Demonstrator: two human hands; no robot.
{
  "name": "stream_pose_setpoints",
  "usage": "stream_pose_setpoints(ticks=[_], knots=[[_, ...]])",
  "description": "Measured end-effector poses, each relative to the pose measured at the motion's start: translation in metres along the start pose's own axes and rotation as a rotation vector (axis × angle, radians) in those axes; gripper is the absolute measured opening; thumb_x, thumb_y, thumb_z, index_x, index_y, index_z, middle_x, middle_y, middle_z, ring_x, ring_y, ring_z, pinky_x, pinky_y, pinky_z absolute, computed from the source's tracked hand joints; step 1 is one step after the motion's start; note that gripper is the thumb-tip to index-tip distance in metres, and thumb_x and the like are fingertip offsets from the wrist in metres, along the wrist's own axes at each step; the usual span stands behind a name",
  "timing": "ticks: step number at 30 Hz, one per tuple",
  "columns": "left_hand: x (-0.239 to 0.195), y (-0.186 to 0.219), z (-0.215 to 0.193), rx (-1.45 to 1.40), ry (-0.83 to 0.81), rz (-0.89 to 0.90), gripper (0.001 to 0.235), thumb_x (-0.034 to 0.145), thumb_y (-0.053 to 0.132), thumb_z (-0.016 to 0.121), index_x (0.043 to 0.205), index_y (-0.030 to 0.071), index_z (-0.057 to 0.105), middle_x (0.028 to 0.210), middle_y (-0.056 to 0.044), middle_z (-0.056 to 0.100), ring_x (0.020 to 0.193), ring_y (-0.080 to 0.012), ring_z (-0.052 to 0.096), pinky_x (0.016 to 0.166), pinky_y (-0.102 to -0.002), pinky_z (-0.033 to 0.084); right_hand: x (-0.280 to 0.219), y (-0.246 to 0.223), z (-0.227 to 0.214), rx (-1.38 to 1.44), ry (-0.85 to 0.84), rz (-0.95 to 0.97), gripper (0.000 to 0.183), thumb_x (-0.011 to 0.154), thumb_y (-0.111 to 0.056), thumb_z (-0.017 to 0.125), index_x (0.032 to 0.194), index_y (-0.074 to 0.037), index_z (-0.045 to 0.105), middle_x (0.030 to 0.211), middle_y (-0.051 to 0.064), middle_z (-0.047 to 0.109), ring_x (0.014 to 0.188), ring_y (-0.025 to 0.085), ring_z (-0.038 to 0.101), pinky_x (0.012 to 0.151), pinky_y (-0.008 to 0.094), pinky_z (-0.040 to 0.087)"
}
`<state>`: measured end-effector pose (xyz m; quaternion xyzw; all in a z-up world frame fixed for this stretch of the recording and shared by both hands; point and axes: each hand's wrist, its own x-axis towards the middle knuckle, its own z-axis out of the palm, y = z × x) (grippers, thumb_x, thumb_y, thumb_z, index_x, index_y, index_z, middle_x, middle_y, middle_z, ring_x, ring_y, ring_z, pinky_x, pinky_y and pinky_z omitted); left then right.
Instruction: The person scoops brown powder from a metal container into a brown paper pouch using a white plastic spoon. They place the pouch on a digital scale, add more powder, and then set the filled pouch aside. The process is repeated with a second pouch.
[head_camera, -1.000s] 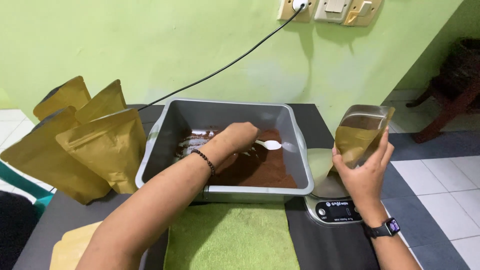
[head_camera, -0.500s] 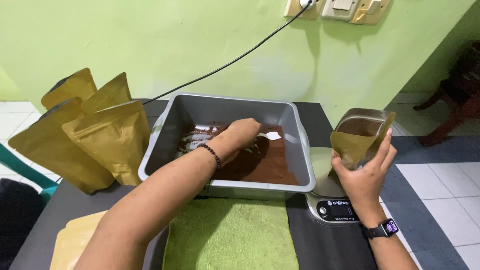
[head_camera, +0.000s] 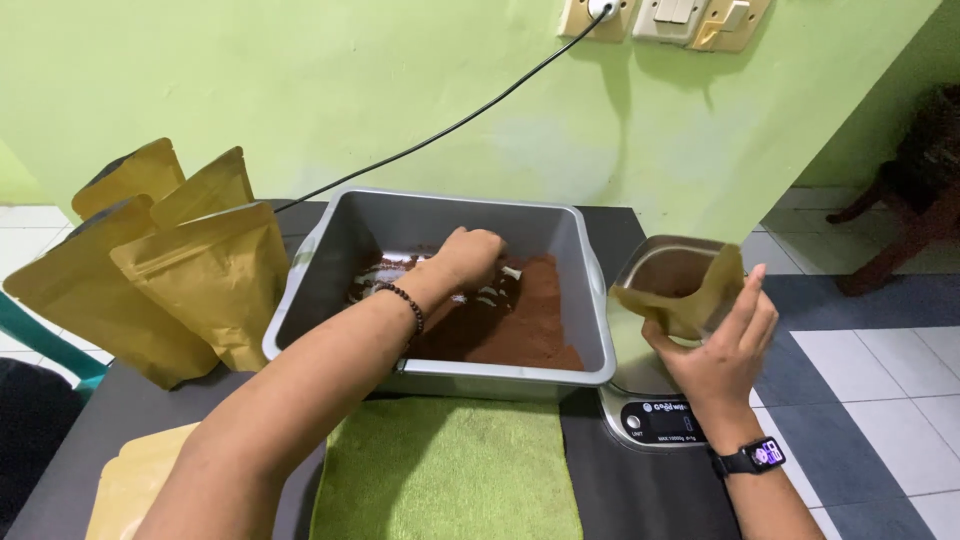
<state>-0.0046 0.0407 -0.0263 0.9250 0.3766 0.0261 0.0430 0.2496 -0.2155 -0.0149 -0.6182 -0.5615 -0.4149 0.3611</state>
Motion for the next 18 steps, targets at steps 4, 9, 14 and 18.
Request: stream_pose_setpoints(ticks=[4,9,14,18], knots=[[-0.023,0.008,-0.020,-0.065,0.001,0.059,0.020,0.101,0.027,0.062,0.108,0.015,0.077,0.099,-0.005,0.077,0.105,-0.0300,0.072,0.110,-0.052,0.032,0.010,-0.002,-0.001,0.120,0.075,-0.076,0.120,0.068,-0.047,0.093,0.152,0.016,0.035,0.122,0.031,0.048,0.109,0.044,0.054,0.094,0.054,0.044],[-0.053,0.030,-0.059,-0.184,-0.126,0.097,0.023,0.103,0.031,0.058,0.114,0.019,0.075,0.108,-0.002,0.078,0.113,-0.0279,0.069,0.108,-0.046,0.027,0.014,-0.005,-0.007,0.130,0.047,-0.106,0.109,0.068,-0.039,0.090,0.150,0.014,0.042,0.122,0.029,0.052,0.104,0.043,0.055,0.092,0.053,0.043],[-0.067,0.023,-0.073,-0.366,-0.185,0.070,0.026,0.104,0.037,0.058,0.106,0.017,0.076,0.097,-0.005,0.077,0.100,-0.0291,0.070,0.103,-0.047,0.035,0.025,-0.001,-0.014,0.258,-0.058,-0.093,0.096,0.061,-0.028,0.082,0.145,0.007,0.054,0.121,0.025,0.056,0.105,0.043,0.057,0.091,0.052,0.043],[-0.054,-0.001,-0.079,-0.409,-0.203,0.100,0.030,0.101,0.035,0.060,0.098,0.010,0.075,0.092,-0.014,0.075,0.091,-0.0340,0.070,0.093,-0.048,0.046,0.043,-0.004,-0.020,0.293,-0.210,-0.094,0.095,0.061,-0.034,0.080,0.146,-0.001,0.057,0.118,0.021,0.059,0.107,0.039,0.058,0.094,0.048,0.043]])
